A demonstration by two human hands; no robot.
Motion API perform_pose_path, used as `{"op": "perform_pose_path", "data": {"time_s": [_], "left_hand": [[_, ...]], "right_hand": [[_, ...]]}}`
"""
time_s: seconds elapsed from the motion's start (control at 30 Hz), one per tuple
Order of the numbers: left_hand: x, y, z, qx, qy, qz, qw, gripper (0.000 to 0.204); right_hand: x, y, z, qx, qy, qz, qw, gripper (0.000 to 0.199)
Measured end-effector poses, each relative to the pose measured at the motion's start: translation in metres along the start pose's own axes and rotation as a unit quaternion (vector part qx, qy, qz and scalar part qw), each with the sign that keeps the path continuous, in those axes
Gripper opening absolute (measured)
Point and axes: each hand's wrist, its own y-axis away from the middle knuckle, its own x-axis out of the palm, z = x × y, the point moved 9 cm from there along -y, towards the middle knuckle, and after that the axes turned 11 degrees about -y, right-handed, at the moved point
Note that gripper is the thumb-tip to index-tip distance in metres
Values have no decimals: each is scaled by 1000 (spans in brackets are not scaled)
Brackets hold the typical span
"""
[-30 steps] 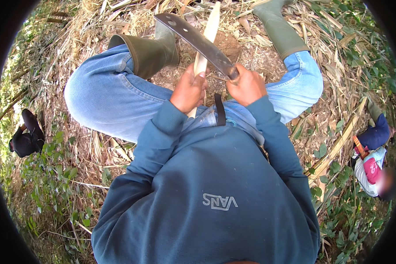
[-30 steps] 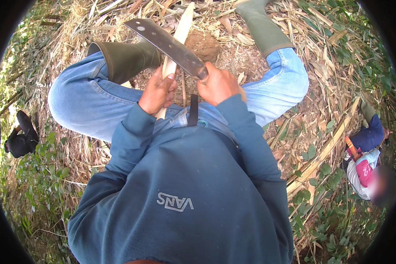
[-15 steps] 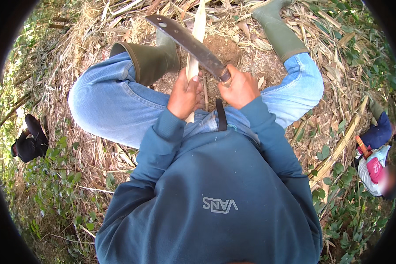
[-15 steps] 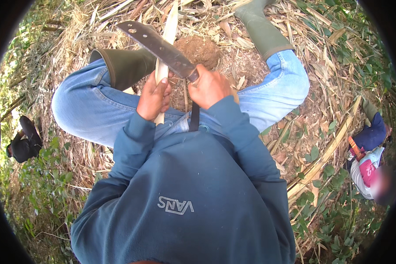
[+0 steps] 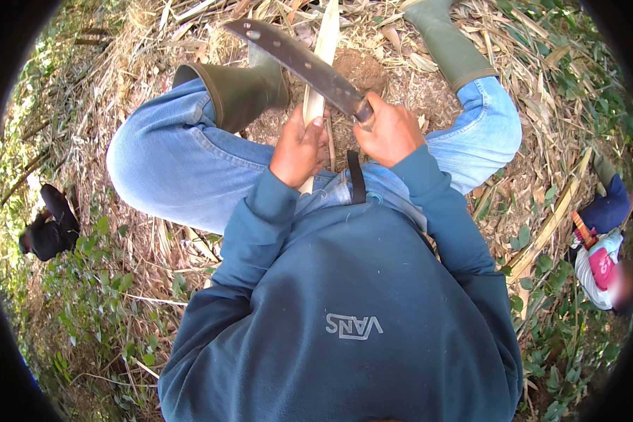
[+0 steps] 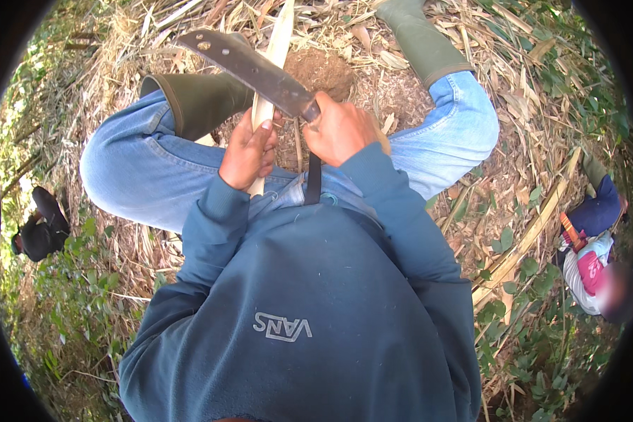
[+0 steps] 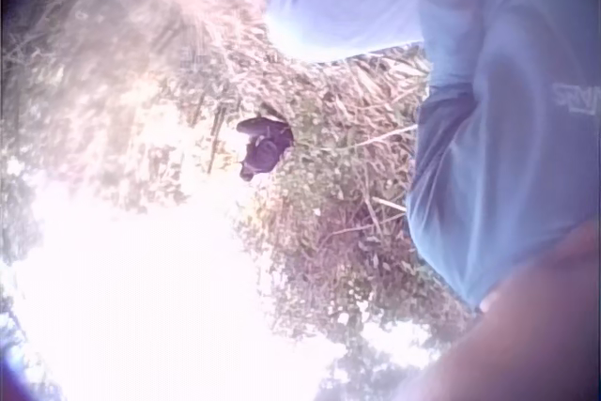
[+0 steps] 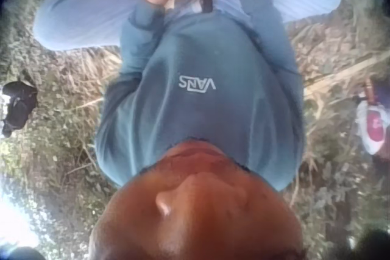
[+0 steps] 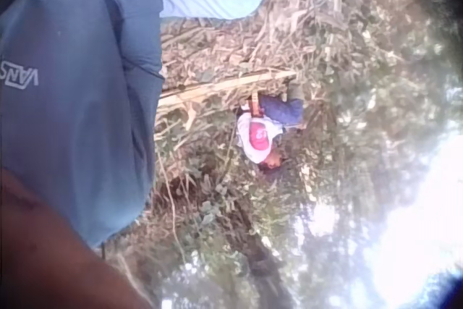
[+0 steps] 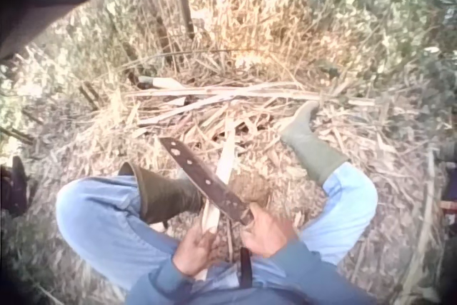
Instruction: The person sits on the ground and uses a machete to shave and shape a long piece of bamboo. They repeatedly strike the bamboo to remove thin strips, gradually refining its form.
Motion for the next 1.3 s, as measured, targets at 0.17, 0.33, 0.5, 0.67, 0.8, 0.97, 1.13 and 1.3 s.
{"op": "perform_pose_path", "data": {"time_s": [0.17, 0.33, 0.5, 0.67, 0.8, 0.97, 1.13, 1.3], "left_hand": [[11, -5, 10, -9, -14, 33, 999, 19], [6, -1, 2, 0, -17, 26, 1000, 20], [3, -3, 9, -29, 12, -5, 1000, 22], [8, -1, 9, -19, -22, 16, 999, 24], [12, -1, 11, -10, -59, 47, 997, 24], [9, 0, 10, 0, -49, 30, 998, 24], [13, -2, 14, -14, -87, 49, 995, 24], [11, -2, 2, 48, -130, 44, 989, 24]], "right_hand": [[-20, -31, -44, 62, -13, -47, 997, 23], [-32, -19, -26, 34, -42, -41, 998, 23], [-2, 39, -3, -33, -18, 22, 999, 23], [-3, 27, -14, -13, -34, -21, 999, 23], [-13, -24, -41, 68, -31, -51, 996, 27], [-11, 6, -23, 67, -67, -9, 995, 27], [-13, 0, -47, 72, -31, -50, 996, 28], [-47, -44, -80, 133, -114, -127, 976, 32]]}}
